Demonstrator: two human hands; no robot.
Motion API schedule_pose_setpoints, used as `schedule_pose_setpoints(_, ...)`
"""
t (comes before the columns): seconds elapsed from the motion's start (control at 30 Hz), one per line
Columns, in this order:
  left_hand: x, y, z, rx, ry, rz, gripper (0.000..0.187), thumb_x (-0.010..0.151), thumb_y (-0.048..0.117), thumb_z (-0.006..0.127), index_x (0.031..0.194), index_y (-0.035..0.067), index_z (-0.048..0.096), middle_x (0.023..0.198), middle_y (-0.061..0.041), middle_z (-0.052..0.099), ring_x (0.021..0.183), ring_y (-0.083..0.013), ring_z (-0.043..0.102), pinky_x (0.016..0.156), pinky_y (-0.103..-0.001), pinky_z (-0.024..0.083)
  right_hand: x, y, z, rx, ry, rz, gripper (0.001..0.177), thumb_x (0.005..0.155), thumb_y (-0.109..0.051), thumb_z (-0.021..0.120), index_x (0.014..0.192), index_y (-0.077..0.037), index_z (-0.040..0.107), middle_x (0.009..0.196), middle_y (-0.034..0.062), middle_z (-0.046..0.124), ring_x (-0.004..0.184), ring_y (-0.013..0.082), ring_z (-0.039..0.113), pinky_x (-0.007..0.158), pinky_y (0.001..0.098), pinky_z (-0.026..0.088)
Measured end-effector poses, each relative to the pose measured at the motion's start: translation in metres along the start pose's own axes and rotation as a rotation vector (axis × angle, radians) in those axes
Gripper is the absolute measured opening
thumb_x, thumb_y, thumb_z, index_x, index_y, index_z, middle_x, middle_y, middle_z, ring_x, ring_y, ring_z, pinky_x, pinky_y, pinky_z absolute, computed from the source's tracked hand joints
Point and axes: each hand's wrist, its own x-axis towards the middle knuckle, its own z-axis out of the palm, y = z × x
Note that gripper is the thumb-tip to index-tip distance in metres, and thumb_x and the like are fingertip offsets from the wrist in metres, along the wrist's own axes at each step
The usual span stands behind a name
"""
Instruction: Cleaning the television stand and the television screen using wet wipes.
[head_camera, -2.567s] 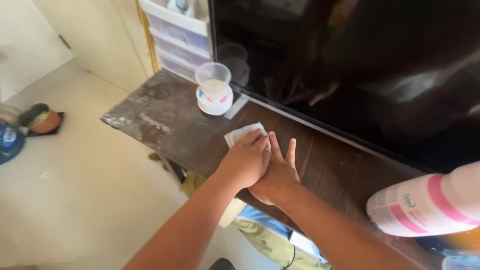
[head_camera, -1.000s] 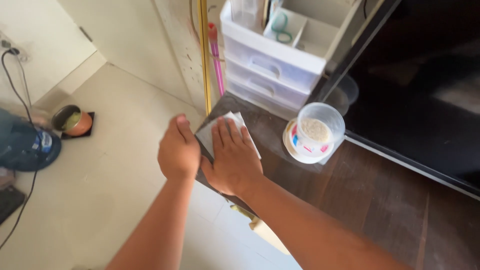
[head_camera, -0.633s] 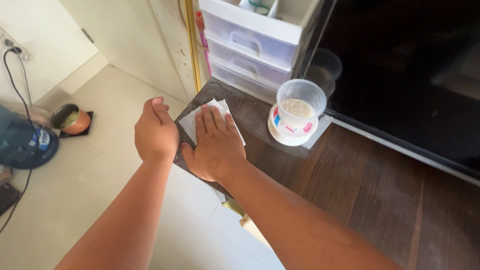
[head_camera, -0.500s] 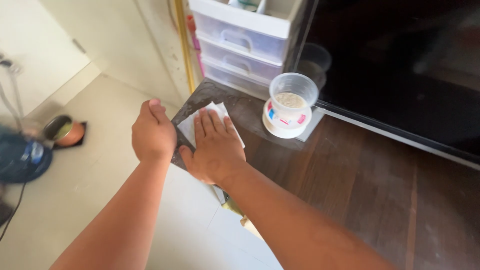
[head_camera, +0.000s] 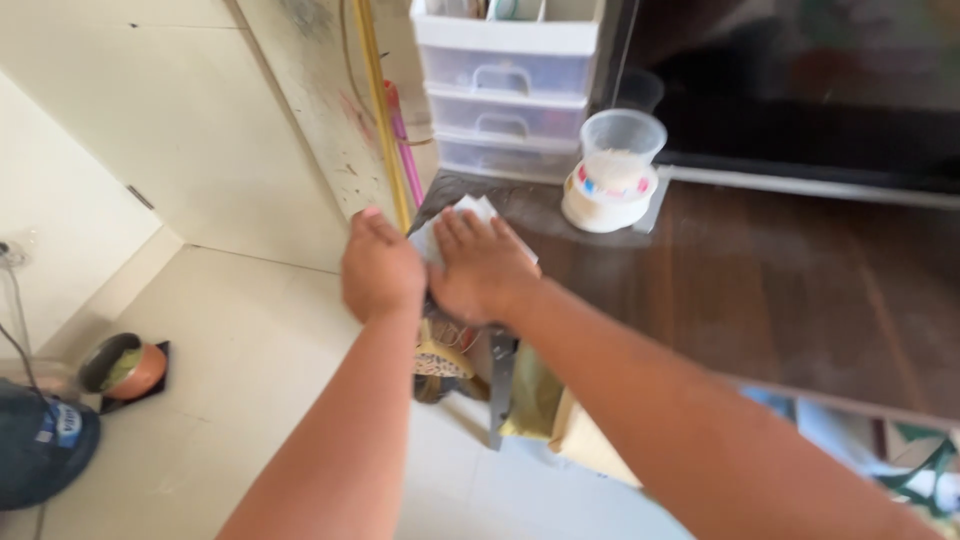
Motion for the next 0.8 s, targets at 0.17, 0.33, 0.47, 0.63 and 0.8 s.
schedule_pose_setpoints(0.17, 0.000, 0.000, -0.006, 0.035, -0.087, -0.018, 0.046, 0.106, 0.039, 0.028, 0.117, 0.013, 0.065, 0.113, -0.013, 0.073, 0.105, -0.0401, 0.068, 0.086, -0.055, 0.053, 0.019, -0.006, 0.003, 0.009, 0.047, 0.042, 0.071, 0.102, -0.048, 0.019, 0.161, -0.009, 0.017, 0.171, 0.0076, 0.010, 0.157, 0.0252, 0.008, 0.126, 0.0458, 0.008)
schedule_pose_setpoints(0.33, 0.001, 0.005, -0.008, 0.071, -0.162, -0.039, 0.043, 0.106, 0.038, 0.031, 0.115, 0.013, 0.065, 0.113, -0.012, 0.073, 0.104, -0.0378, 0.069, 0.085, -0.053, 0.054, 0.031, 0.000, -0.002, -0.029, 0.029, 0.065, 0.069, 0.104, -0.046, 0.021, 0.162, -0.009, 0.016, 0.172, 0.0076, 0.009, 0.158, 0.0248, 0.008, 0.127, 0.0459, 0.008)
schedule_pose_setpoints(0.47, 0.002, 0.006, -0.009, 0.114, -0.171, -0.050, 0.043, 0.106, 0.037, 0.032, 0.114, 0.012, 0.066, 0.111, -0.012, 0.073, 0.103, -0.0367, 0.070, 0.083, -0.052, 0.055, 0.048, 0.001, -0.004, 0.002, 0.015, 0.048, 0.067, 0.104, -0.045, 0.022, 0.162, -0.011, 0.015, 0.172, 0.0045, 0.009, 0.158, 0.0238, 0.006, 0.126, 0.0462, 0.008)
schedule_pose_setpoints(0.63, 0.002, 0.003, -0.005, 0.150, -0.172, -0.046, 0.043, 0.107, 0.036, 0.030, 0.114, 0.012, 0.065, 0.109, -0.012, 0.074, 0.101, -0.0364, 0.071, 0.081, -0.052, 0.056, 0.069, 0.005, -0.006, 0.019, 0.023, 0.038, 0.069, 0.105, -0.048, 0.023, 0.162, -0.011, 0.016, 0.172, 0.0056, 0.009, 0.158, 0.0240, 0.007, 0.127, 0.0465, 0.008)
schedule_pose_setpoints(0.8, -0.001, 0.005, -0.006, 0.201, -0.197, -0.011, 0.044, 0.107, 0.036, 0.031, 0.113, 0.011, 0.066, 0.107, -0.013, 0.074, 0.100, -0.0373, 0.070, 0.082, -0.052, 0.056, 0.063, -0.002, -0.016, 0.099, 0.007, 0.130, 0.075, 0.103, -0.057, 0.021, 0.162, -0.011, 0.016, 0.172, 0.0056, 0.009, 0.159, 0.0226, 0.006, 0.127, 0.0452, 0.008)
